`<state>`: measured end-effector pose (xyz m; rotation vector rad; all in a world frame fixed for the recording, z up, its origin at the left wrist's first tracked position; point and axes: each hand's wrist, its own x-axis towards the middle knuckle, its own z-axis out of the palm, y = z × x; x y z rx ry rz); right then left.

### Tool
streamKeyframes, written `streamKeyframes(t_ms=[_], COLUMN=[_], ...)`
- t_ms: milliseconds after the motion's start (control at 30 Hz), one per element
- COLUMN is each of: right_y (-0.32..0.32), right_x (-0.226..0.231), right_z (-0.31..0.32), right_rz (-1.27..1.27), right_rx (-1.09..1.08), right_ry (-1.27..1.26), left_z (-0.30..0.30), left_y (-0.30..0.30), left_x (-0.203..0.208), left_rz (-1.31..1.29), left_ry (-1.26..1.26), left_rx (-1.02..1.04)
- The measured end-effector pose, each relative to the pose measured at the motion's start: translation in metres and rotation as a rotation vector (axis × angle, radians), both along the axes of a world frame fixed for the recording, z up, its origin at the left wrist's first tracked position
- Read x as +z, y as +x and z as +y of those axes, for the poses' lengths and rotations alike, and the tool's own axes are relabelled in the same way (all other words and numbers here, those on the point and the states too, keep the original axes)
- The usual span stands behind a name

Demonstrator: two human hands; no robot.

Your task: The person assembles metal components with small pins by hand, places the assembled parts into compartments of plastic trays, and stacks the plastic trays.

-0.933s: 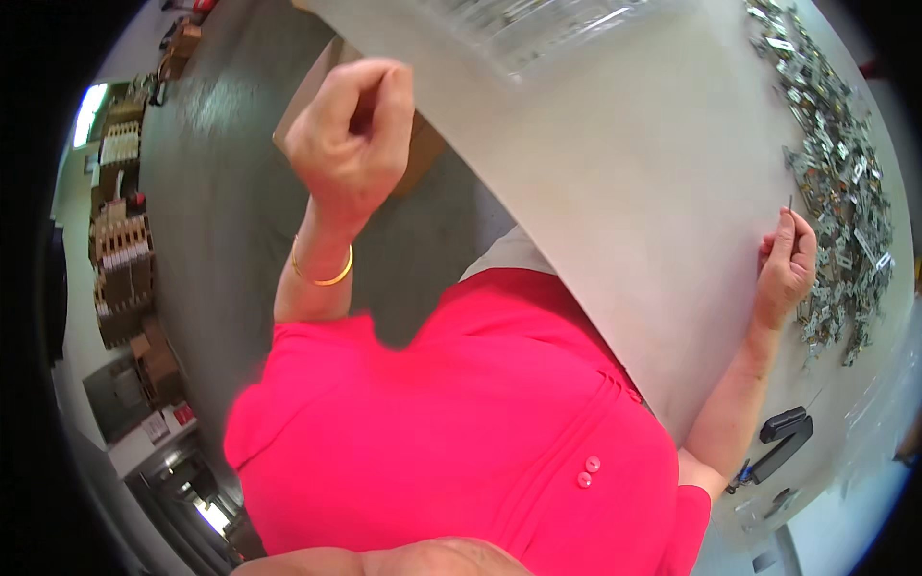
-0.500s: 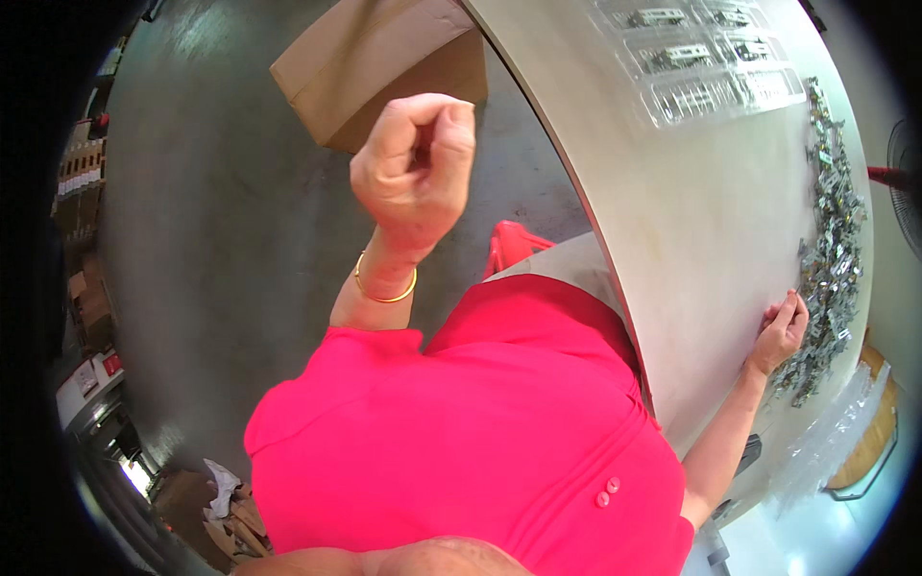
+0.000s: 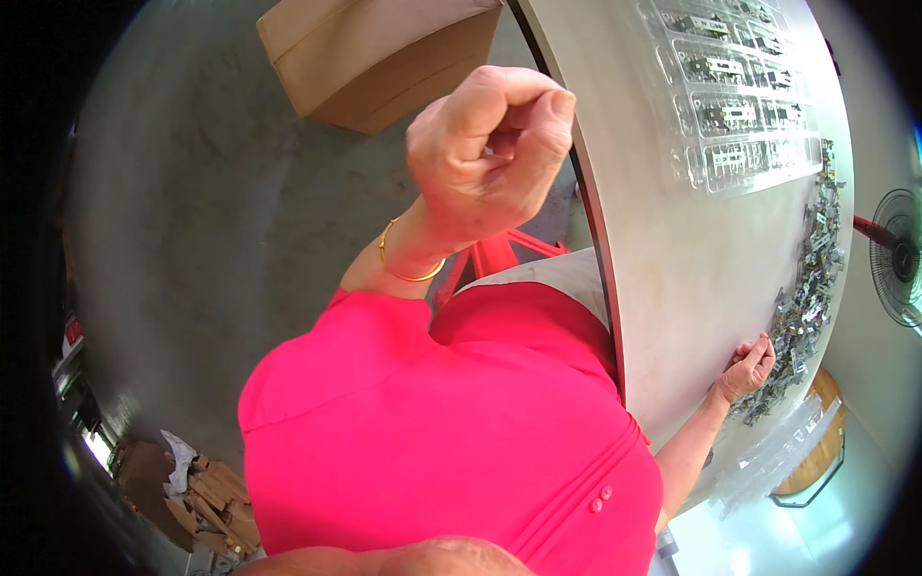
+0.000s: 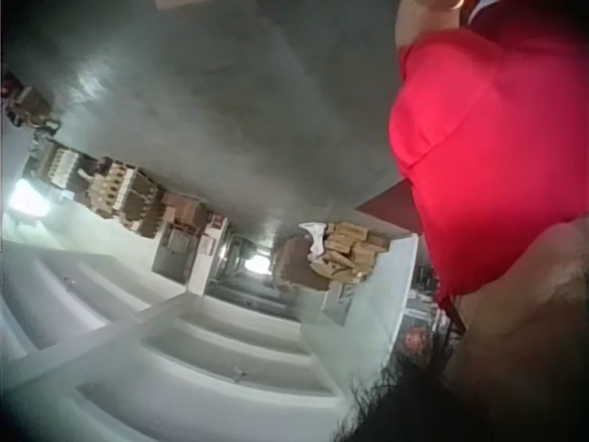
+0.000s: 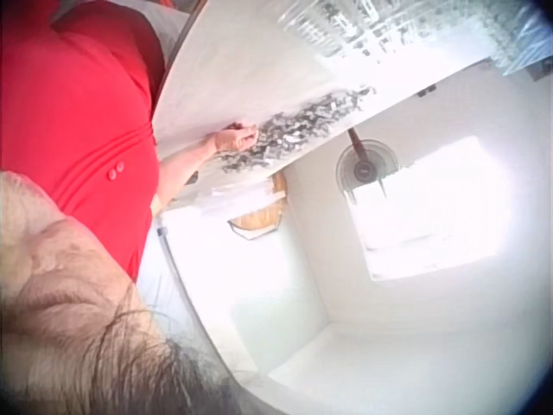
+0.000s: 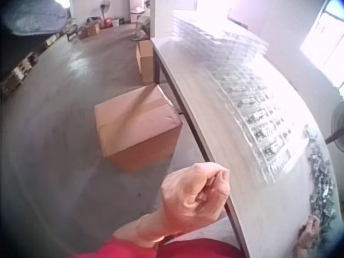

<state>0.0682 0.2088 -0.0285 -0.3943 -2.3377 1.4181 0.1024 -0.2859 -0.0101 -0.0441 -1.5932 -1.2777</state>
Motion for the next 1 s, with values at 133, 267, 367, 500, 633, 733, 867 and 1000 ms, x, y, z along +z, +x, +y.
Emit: streamKeyframes(t_ms=[133, 267, 367, 500, 633, 733, 867, 1000], right_y=[-0.001, -0.003, -0.005, -0.006, -0.005, -0.004, -0.005, -0.003], right_x=[-0.002, -0.004, -0.007, -0.008, -0.005, -0.002, -0.006, -0.007], right_z=[0.003, 0.012, 0.014, 0.016, 0.009, 0.003, 0.007, 0.008], right_rz=[0.002, 0.003, 0.01, 0.005, 0.013, 0.004, 0.013, 0.022], right_rx=[0.02, 0.021, 0.038, 0.041, 0.022, 0.01, -0.001, 0.001], right_ry=[-0.018, -0.004, -0.032, -0.023, -0.034, -0.024, -0.051, -0.068], left_z=[0.002, 0.005, 0.005, 0.008, 0.011, 0.014, 0.022, 0.03], left_y=[0.001, 0.003, 0.008, 0.01, 0.013, 0.012, 0.002, -0.003], left_x=[0.004, 0.008, 0.016, 0.018, 0.021, 0.024, 0.022, 0.028], left_rz=[0.032, 0.108, 0.136, 0.168, 0.159, 0.154, 0.184, 0.191], left_ry=[0.035, 0.011, 0.008, 0.022, -0.001, -0.007, 0.002, -0.016], left_rx=[-0.027, -0.042, -0.015, -0.002, -0.014, -0.049, -0.074, -0.09])
